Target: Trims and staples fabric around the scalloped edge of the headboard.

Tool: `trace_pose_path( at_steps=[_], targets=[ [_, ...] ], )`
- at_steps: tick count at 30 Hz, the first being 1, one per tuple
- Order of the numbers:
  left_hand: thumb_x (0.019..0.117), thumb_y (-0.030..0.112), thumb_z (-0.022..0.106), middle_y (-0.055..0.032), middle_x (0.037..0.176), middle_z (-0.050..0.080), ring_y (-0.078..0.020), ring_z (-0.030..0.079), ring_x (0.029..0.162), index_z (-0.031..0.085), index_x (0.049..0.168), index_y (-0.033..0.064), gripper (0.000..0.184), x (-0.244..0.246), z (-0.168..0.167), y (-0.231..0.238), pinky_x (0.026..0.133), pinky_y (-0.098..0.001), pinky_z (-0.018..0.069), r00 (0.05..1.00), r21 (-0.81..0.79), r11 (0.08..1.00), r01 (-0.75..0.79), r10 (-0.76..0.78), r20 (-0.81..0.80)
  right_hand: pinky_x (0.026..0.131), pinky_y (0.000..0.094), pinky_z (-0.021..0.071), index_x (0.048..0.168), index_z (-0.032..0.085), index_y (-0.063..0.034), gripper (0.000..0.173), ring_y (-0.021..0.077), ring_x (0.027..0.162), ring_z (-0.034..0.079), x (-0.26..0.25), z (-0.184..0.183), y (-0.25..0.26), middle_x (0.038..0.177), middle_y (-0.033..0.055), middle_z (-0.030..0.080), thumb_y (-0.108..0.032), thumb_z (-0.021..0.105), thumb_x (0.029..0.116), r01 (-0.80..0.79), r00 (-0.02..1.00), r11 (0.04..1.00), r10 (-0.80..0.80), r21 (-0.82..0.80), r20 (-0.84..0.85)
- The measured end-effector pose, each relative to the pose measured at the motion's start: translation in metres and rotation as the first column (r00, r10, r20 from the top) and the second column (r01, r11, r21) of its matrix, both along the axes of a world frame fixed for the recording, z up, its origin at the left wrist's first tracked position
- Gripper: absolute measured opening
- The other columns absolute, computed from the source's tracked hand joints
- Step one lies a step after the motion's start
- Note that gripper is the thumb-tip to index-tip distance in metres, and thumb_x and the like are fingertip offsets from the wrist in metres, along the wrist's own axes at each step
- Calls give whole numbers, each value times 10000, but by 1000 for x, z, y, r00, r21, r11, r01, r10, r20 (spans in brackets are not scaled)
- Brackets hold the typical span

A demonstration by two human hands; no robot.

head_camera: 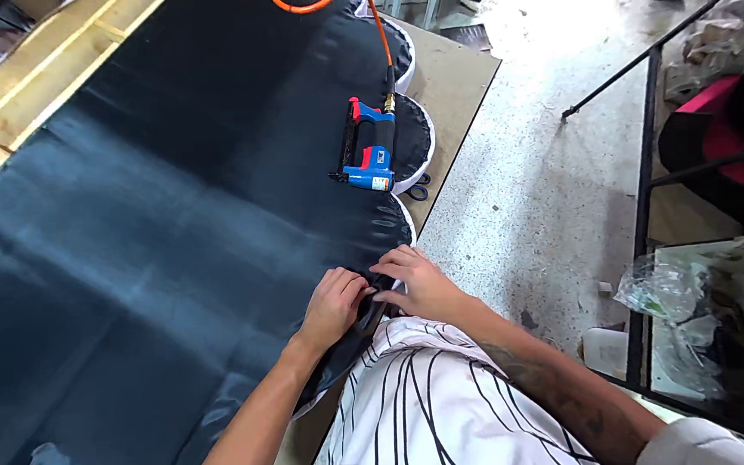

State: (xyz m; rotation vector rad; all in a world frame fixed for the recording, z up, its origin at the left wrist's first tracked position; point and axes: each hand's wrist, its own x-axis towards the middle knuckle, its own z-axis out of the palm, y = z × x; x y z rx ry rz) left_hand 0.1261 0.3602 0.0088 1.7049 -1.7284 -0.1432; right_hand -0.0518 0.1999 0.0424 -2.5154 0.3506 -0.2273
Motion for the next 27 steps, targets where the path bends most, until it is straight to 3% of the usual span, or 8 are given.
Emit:
trace_pose_path(
  at_steps=[3,7,9,12,18,20,23,27],
  targets=[
    [1012,248,652,-10,989,714,-156,675,988,743,972,107,172,-1,6,4,906,-348,566,1000,-28,1000,12,-12,2,909,377,516,966,774,-151,164,177,1007,632,9,-15,2,984,-5,685,-225,631,998,-46,996,991,55,-127,69],
    [1039,348,599,2,1103,732,-151,667,1123,754,1046,146,255,-28,15,23,1001,-372,542,989,88,996,36,-48,140,908,353,513,940,749,-121,196,172,1010,635,11,-13,1,977,4,691,-172,580,1025,-18,983,984,49,-177,175],
    [1065,463,497,-31,1355,670,-187,586,1314,717,1237,123,440,-50,11,31,1131,-449,446,967,226,967,-114,55,250,915,351,516,942,749,-117,200,172,1018,638,10,-11,1,987,7,696,-157,573,1028,-6,978,982,45,-188,205],
    [1002,689,394,-71,1442,611,-281,556,1350,582,1435,104,752,-69,6,29,1175,-654,298,935,404,875,-265,131,330,930,355,523,947,750,-107,184,178,1025,643,5,-13,5,996,17,699,-132,585,1023,-7,971,979,56,-205,233],
    [907,755,512,-85,1386,643,-352,515,1382,625,1391,140,791,-78,19,13,1180,-782,55,909,579,729,-365,144,392,945,352,544,969,747,-78,165,197,1037,649,-2,-30,15,1003,47,694,-59,586,1002,-6,953,984,60,-181,297],
    [958,639,544,-100,1473,586,-351,481,1422,574,1455,103,732,-85,39,27,1209,-721,152,924,622,699,-354,156,350,951,360,544,977,747,-79,160,202,1048,650,-4,-35,17,1011,52,696,-58,590,1002,-6,951,986,57,-168,304],
    [1038,404,545,-10,1339,688,-214,626,1272,721,1277,156,386,-74,55,41,1129,-504,451,924,410,833,-373,290,251,950,365,547,991,740,-73,155,213,1057,648,-6,-41,14,1027,58,695,-57,586,1005,-19,947,986,71,-165,314],
    [1027,239,614,-56,1271,669,-230,592,1268,711,1272,148,279,-36,25,21,1129,-429,462,977,179,963,-199,183,107,957,385,546,989,726,-53,149,238,1061,653,-5,-42,14,1043,86,696,-35,578,997,-89,941,985,132,-151,313]
  ],
)
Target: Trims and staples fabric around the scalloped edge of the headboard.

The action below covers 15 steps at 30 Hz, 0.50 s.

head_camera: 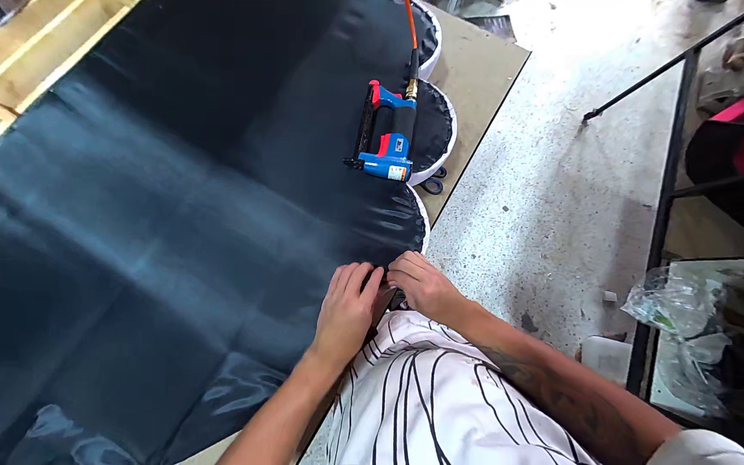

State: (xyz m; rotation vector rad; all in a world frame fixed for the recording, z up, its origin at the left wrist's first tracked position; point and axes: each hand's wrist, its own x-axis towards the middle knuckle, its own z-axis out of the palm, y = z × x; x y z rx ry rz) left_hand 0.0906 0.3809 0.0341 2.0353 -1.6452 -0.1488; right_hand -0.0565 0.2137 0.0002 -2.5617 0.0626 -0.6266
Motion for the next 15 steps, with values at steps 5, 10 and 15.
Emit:
trace_pose_path(
  at_steps=[5,10,15],
  targets=[
    [957,34,601,-57,1113,713,-233,650,1077,762,1153,120,267,19,-27,-10,1000,-384,530,982,-51,981,185,-183,50,1015,376,520,1066,738,-108,148,193,1130,625,-1,10,-13,1098,39,681,-208,640,1019,5,994,996,5,87,-105],
    [949,23,590,-59,1011,706,-233,643,1000,768,1101,101,246,23,-36,-9,972,-389,522,976,-156,964,217,-212,46,1004,380,513,1015,776,-130,149,183,1118,628,-9,9,-18,1049,11,697,-145,627,1011,28,998,997,-23,78,-64],
    [964,34,577,-80,966,688,-264,641,1005,749,1051,50,194,19,-35,-10,1019,-418,503,954,-155,942,298,-287,87,1004,397,527,949,732,-64,170,238,1094,655,-9,-2,-10,1035,75,710,-16,573,983,33,999,999,-33,18,4]
  ],
)
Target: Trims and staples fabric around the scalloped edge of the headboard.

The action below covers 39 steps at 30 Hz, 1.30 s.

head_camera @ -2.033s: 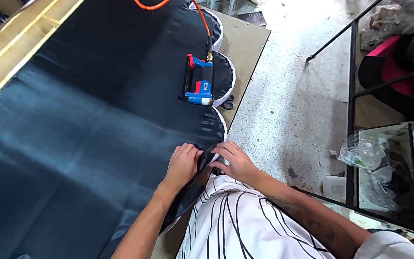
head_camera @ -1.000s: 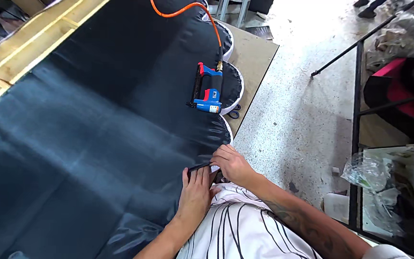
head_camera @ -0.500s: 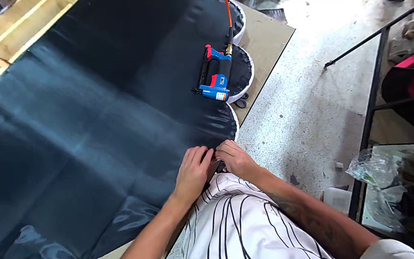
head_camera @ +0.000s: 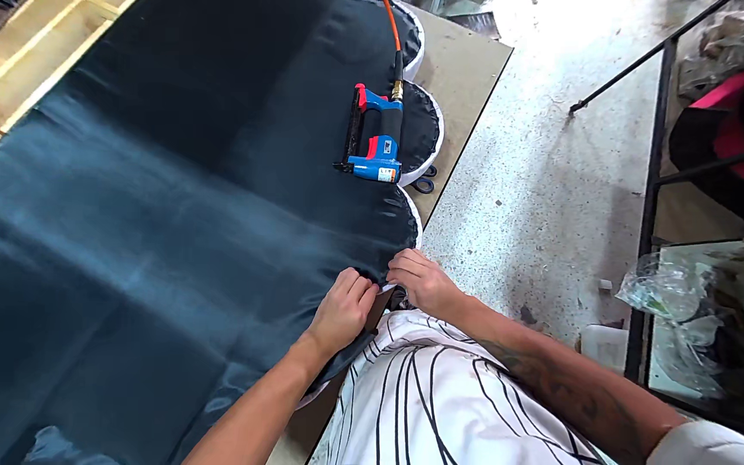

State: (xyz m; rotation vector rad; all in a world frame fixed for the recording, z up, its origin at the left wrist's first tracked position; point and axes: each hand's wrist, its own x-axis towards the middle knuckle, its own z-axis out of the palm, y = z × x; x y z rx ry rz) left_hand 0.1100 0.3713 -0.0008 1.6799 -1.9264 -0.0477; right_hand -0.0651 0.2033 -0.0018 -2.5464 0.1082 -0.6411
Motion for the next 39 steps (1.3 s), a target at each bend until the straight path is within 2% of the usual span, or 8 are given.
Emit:
trace_pose_path(
  at_steps=[6,9,13,19,22,27,33,39],
  targets=[
    [944,57,576,-58,923,664,-239,636,977,722,1075,78,197,-11,13,-4,1043,-419,485,989,118,985,-129,120,83,1032,416,523,975,726,-31,161,267,1118,653,-3,-5,-4,1073,111,709,23,575,958,-84,995,990,90,-112,44],
    [1025,327,512,-74,1128,679,-258,629,1111,545,1489,146,499,-35,14,4,1175,-583,333,965,311,921,-236,185,187,1058,409,518,1039,741,-30,183,253,1154,655,-8,-8,-7,1120,108,720,5,585,951,-130,989,986,137,-108,60],
    [1055,559,388,-102,1442,596,-325,532,1363,535,1507,183,606,-68,11,14,1188,-741,185,925,378,851,-364,284,251,1070,401,514,1069,757,-62,209,222,1165,648,-9,7,-25,1117,72,725,-123,582,973,-282,959,956,279,-79,-38],
    [1034,497,506,-50,1629,413,-343,325,1525,387,1599,304,609,-112,14,16,1152,-806,108,802,442,670,-597,507,315,1087,619,442,1417,616,-185,578,400,1334,518,75,89,-185,1378,163,597,-32,608,859,-169,936,948,68,-270,-346],
    [1018,425,561,14,1673,342,-357,270,1549,351,1602,387,622,-127,18,8,1127,-821,137,706,460,548,-699,632,319,1162,670,321,1515,515,-223,864,461,1458,367,141,90,-266,1499,199,506,50,742,727,-461,822,794,214,-397,-527],
    [1006,329,608,77,1716,219,-359,182,1577,322,1594,460,667,-162,28,-15,1138,-822,138,514,518,330,-790,816,264,1000,631,496,1516,500,-181,879,436,1169,617,204,85,-291,1220,214,656,-17,814,711,-740,600,610,410,-282,-687],
    [887,13,702,118,1694,268,-349,243,1562,418,1530,510,861,-178,7,-19,1126,-829,175,377,457,289,-841,919,113,440,470,461,1071,726,-274,477,182,530,619,205,153,-223,634,-50,618,-612,547,786,-886,450,382,579,-262,-679],
    [879,-21,708,142,1703,227,-243,216,1579,409,1540,495,890,-180,-15,-20,1188,-761,155,342,346,305,-887,938,49,493,416,522,1074,730,-275,360,130,602,657,204,129,-140,716,-79,675,-517,651,819,-984,76,-52,739,-170,-669]
  ],
)
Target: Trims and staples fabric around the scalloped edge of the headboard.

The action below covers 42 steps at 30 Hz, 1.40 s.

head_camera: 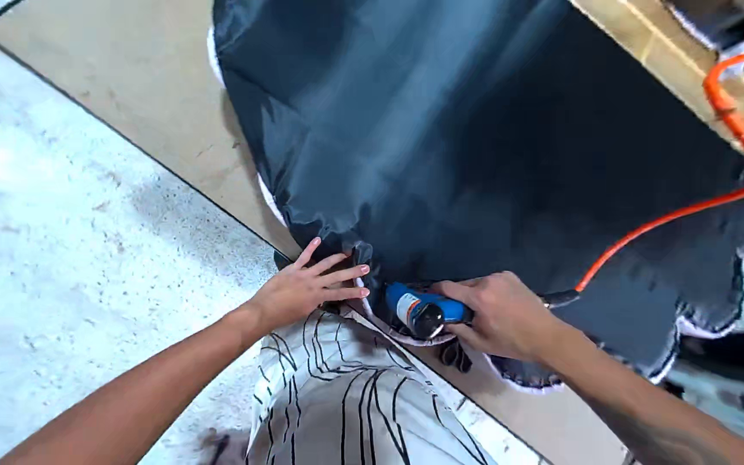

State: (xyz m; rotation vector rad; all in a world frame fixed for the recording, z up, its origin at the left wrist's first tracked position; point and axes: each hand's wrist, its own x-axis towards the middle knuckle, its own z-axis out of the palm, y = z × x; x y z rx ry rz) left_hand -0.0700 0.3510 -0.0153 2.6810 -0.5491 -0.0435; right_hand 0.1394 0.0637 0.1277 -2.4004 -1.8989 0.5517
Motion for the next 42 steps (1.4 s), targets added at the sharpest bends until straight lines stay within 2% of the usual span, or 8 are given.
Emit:
trace_pose_path(
  at_steps=[14,17,20,23,29,32,37,42],
  targets=[
    [812,-92,721,77,1720,201,-228,150,1596,391,1579,391,964,-2,-19,5,1238,-667,182,997,-108,993,53,-46,65,538,344,518,1027,736,-282,317,82,609,641,24,-1,59,681,-99,651,-518,658,829,-292,953,944,300,-151,32],
    [846,100,717,23,1663,356,-197,266,1561,566,1467,229,653,-18,-12,-13,1273,-582,220,976,-243,960,-138,174,134,579,364,547,1178,721,-324,383,87,665,668,26,1,51,775,-96,700,-537,635,871,-290,957,950,290,-115,-14],
    [1009,408,623,-14,1233,664,-115,630,1157,722,1237,150,358,-23,18,-58,994,-336,557,712,-455,619,-640,700,-50,590,393,567,1278,679,-341,445,111,692,682,28,10,23,833,-78,713,-524,629,876,-218,976,975,217,-43,-28],
    [946,515,693,7,1000,691,-82,675,826,745,1157,148,426,-2,48,-86,755,-303,618,471,-409,314,-857,799,-373,556,443,566,1271,691,-317,461,156,679,697,22,12,-16,832,-49,725,-523,619,864,-70,997,997,69,35,14],
    [771,705,759,-37,1071,724,-203,705,923,728,1163,119,706,40,55,-94,848,-472,600,233,-61,251,-966,743,-628,555,469,578,1252,712,-265,504,218,745,735,12,-15,-68,908,-5,757,-500,641,813,93,970,989,-116,114,214],
    [803,586,809,-35,1100,676,-169,684,821,639,1205,128,633,45,52,-108,757,-414,616,197,-157,131,-979,811,-550,559,446,581,1243,716,-268,502,197,757,736,15,-27,-80,915,-20,758,-494,674,796,90,970,988,-117,128,215],
    [915,550,710,-29,1089,667,-169,671,865,743,1059,148,428,60,51,-126,791,-396,604,152,-113,111,-987,872,-466,549,440,570,1234,733,-240,523,189,742,731,12,-35,-91,902,-14,757,-417,689,743,129,975,978,-155,162,162],
    [870,521,780,-47,1079,686,-177,684,853,684,1152,110,508,61,56,-132,781,-411,610,-21,-122,-96,-988,862,-506,581,461,583,1290,709,-212,583,215,793,743,11,-31,-91,960,14,768,-385,755,736,125,983,989,-134,74,124]
  ],
)
